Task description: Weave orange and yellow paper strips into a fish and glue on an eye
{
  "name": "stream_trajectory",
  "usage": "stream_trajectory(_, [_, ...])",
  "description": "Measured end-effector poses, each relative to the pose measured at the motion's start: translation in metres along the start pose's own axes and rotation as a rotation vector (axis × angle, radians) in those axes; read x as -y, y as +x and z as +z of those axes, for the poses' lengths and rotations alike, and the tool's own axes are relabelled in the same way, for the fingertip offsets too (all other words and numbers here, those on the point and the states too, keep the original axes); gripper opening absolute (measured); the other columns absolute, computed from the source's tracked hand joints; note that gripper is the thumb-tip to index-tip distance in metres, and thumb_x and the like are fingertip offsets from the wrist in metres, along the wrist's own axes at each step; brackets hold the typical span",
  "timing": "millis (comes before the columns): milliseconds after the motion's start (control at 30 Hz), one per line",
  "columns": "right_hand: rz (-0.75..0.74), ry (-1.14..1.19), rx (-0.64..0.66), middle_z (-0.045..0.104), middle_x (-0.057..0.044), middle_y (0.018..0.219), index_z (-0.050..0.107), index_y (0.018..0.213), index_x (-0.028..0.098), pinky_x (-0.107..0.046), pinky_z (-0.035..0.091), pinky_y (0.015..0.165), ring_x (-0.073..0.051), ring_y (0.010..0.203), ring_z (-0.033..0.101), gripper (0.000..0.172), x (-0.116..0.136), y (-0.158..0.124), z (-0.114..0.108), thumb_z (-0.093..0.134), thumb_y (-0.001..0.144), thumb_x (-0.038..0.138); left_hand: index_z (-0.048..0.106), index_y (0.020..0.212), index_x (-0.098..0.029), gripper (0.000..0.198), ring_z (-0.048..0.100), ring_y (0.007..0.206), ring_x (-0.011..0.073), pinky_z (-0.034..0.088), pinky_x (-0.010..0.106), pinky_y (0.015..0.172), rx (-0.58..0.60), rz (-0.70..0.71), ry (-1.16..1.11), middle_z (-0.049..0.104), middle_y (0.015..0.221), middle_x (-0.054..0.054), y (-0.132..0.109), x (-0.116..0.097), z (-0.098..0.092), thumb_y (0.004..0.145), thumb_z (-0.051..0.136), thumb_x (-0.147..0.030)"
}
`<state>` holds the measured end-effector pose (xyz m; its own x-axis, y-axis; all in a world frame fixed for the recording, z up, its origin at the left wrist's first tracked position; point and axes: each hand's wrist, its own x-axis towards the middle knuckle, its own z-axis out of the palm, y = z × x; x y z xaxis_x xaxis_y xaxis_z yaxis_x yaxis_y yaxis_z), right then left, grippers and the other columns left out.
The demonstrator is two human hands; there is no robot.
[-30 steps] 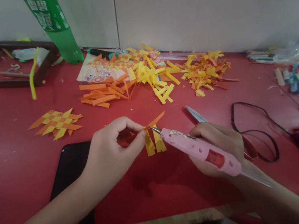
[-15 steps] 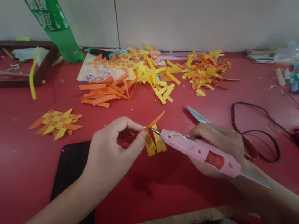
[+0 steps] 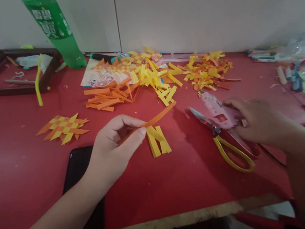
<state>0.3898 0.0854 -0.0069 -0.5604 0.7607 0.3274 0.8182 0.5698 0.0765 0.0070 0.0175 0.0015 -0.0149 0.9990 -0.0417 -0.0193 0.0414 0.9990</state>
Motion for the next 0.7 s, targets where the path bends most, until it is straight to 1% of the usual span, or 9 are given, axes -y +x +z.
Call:
stream_trajectory(100, [-0.047, -0.008, -0.004, 0.069, -0.006, 0.068, 0.067, 0.095, 0.023, -0.032, 0.032, 0.051, -0.018, 0.050, 0.055, 0.029, -0.037, -0.010, 0.007, 0.067, 0.066, 0.022, 0.071, 0.085, -0.023, 0.005, 0.062, 0.068, 0.0088, 0.054, 0.019, 0.067, -0.013, -0.060, -0.114, 0.069, 0.080, -0.003, 0.002, 0.002, -0.001, 0.081, 0.074, -0.024])
stream_trajectory(200, [-0.095, -0.031, 0.011, 0.072, -0.007, 0.079, 0.067, 0.098, 0.024, -0.032, 0.034, 0.053, -0.021, 0.058, 0.060, 0.029, -0.037, -0.008, 0.004, 0.063, 0.069, 0.023, 0.074, 0.087, -0.022, 0.010, 0.064, 0.072, 0.0106, 0.057, 0.022, 0.068, -0.050, -0.122, -0.178, 0.071, 0.086, -0.001, 0.003, 0.001, 0.000, 0.079, 0.076, -0.027])
stream_trajectory(267, [-0.067, -0.078, 0.000, 0.071, -0.008, 0.080, 0.066, 0.106, 0.023, -0.033, 0.034, 0.054, -0.024, 0.062, 0.060, 0.032, -0.013, 0.004, -0.001, 0.057, 0.076, 0.023, 0.075, 0.088, -0.022, 0.012, 0.064, 0.073, 0.0112, 0.057, 0.023, 0.070, -0.071, -0.150, -0.207, 0.072, 0.084, 0.000, 0.004, 0.002, 0.000, 0.077, 0.077, -0.027])
stream_trajectory(333, [0.056, -0.082, -0.008, 0.071, -0.010, 0.087, 0.064, 0.112, 0.020, -0.037, 0.040, 0.061, -0.028, 0.073, 0.064, 0.031, 0.026, 0.024, -0.005, 0.057, 0.082, 0.021, 0.076, 0.087, -0.023, 0.012, 0.065, 0.073, 0.0104, 0.058, 0.022, 0.071, -0.078, -0.151, -0.244, 0.072, 0.081, -0.001, 0.006, 0.003, 0.000, 0.076, 0.079, -0.026])
stream_trajectory(400, [0.031, -0.019, -0.007, 0.073, -0.008, 0.095, 0.065, 0.111, 0.020, -0.037, 0.045, 0.070, -0.025, 0.083, 0.066, 0.023, 0.069, 0.046, -0.003, 0.055, 0.090, 0.022, 0.076, 0.087, -0.024, 0.012, 0.065, 0.072, 0.0092, 0.058, 0.021, 0.072, -0.075, -0.127, -0.296, 0.072, 0.079, -0.003, 0.009, 0.004, -0.001, 0.076, 0.079, -0.025])
stream_trajectory(467, [-0.054, 0.190, 0.056, 0.074, -0.007, 0.096, 0.068, 0.105, 0.019, -0.037, 0.047, 0.078, -0.024, 0.088, 0.067, 0.018, 0.107, 0.066, 0.002, 0.055, 0.093, 0.022, 0.076, 0.089, -0.025, 0.015, 0.065, 0.072, 0.0087, 0.058, 0.022, 0.074, -0.069, -0.117, -0.359, 0.072, 0.080, -0.003, 0.012, 0.004, -0.003, 0.075, 0.080, -0.024])
stream_trajectory(533, [-0.173, 0.351, 0.174, 0.073, -0.006, 0.101, 0.069, 0.107, 0.019, -0.037, 0.048, 0.085, -0.022, 0.094, 0.066, 0.021, 0.133, 0.082, 0.009, 0.053, 0.094, 0.017, 0.075, 0.091, -0.025, 0.021, 0.066, 0.073, 0.0091, 0.059, 0.022, 0.074, -0.071, -0.133, -0.421, 0.072, 0.081, -0.003, 0.014, 0.003, -0.004, 0.072, 0.081, -0.022])
stream_trajectory(600, [-0.286, 0.448, 0.262, 0.070, -0.007, 0.108, 0.071, 0.103, 0.019, -0.038, 0.047, 0.091, -0.022, 0.102, 0.063, 0.020, 0.146, 0.095, 0.014, 0.055, 0.093, 0.015, 0.073, 0.092, -0.024, 0.026, 0.066, 0.071, 0.0094, 0.059, 0.023, 0.071, -0.070, -0.167, -0.464, 0.071, 0.081, -0.003, 0.015, 0.000, -0.005, 0.069, 0.083, -0.020])
stream_trajectory(700, [-0.475, 0.516, 0.350, 0.064, -0.009, 0.120, 0.073, 0.100, 0.021, -0.041, 0.044, 0.100, -0.023, 0.116, 0.056, 0.020, 0.150, 0.109, 0.018, 0.056, 0.093, 0.015, 0.070, 0.086, -0.022, 0.026, 0.065, 0.068, 0.0092, 0.059, 0.023, 0.069, -0.047, -0.231, -0.501, 0.069, 0.080, -0.004, 0.014, -0.003, -0.004, 0.065, 0.084, -0.020])
